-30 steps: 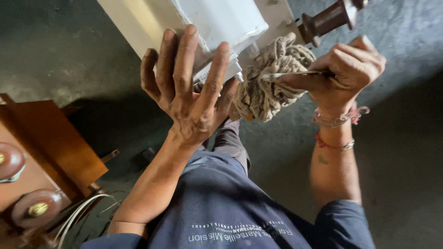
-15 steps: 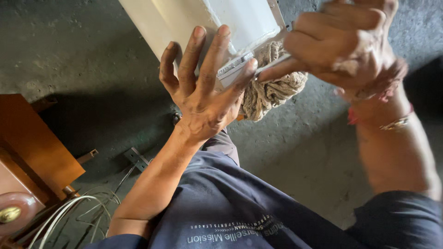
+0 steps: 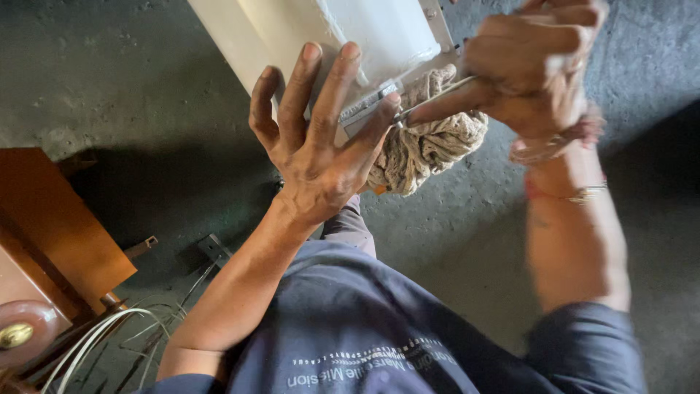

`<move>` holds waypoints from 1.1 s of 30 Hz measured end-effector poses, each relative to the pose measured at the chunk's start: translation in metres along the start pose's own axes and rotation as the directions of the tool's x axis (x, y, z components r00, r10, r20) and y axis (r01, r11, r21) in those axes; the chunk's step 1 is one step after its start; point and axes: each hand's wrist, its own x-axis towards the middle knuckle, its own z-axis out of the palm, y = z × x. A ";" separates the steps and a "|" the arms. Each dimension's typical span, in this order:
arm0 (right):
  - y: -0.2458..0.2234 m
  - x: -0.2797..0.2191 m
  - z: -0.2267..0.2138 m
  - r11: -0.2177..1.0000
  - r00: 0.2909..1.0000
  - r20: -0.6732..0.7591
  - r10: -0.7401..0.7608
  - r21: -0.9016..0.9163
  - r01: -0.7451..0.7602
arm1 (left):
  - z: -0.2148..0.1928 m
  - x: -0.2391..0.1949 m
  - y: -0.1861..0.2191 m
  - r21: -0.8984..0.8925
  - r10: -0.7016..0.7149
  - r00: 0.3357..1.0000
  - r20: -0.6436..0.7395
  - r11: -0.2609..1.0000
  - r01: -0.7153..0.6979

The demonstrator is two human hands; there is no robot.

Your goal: The person uses a rag to wipe the surface of a large white electrical component mounted on a copper base. They then use a small metal tool to scrape or clean the edges of the component. The person continues to wipe the component with the rag.

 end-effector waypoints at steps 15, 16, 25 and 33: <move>-0.020 -0.065 0.000 0.971 0.949 -0.207 0.237 0.091 -0.222 | -0.010 -0.006 -0.002 -0.137 -0.020 0.999 0.038 0.990 0.025; -0.017 -0.044 -0.018 0.989 0.979 -0.141 0.148 0.012 -0.148 | -0.010 -0.005 -0.003 -0.137 -0.016 0.999 0.032 0.990 0.021; -0.021 0.090 -0.071 0.915 0.862 0.379 -0.336 -0.085 0.394 | -0.006 -0.005 -0.006 -0.115 0.002 0.999 0.047 0.993 0.003; -0.035 0.105 -0.070 0.933 0.858 0.449 -0.250 -0.127 0.338 | -0.001 -0.010 -0.008 -0.085 0.006 0.999 0.039 0.996 -0.003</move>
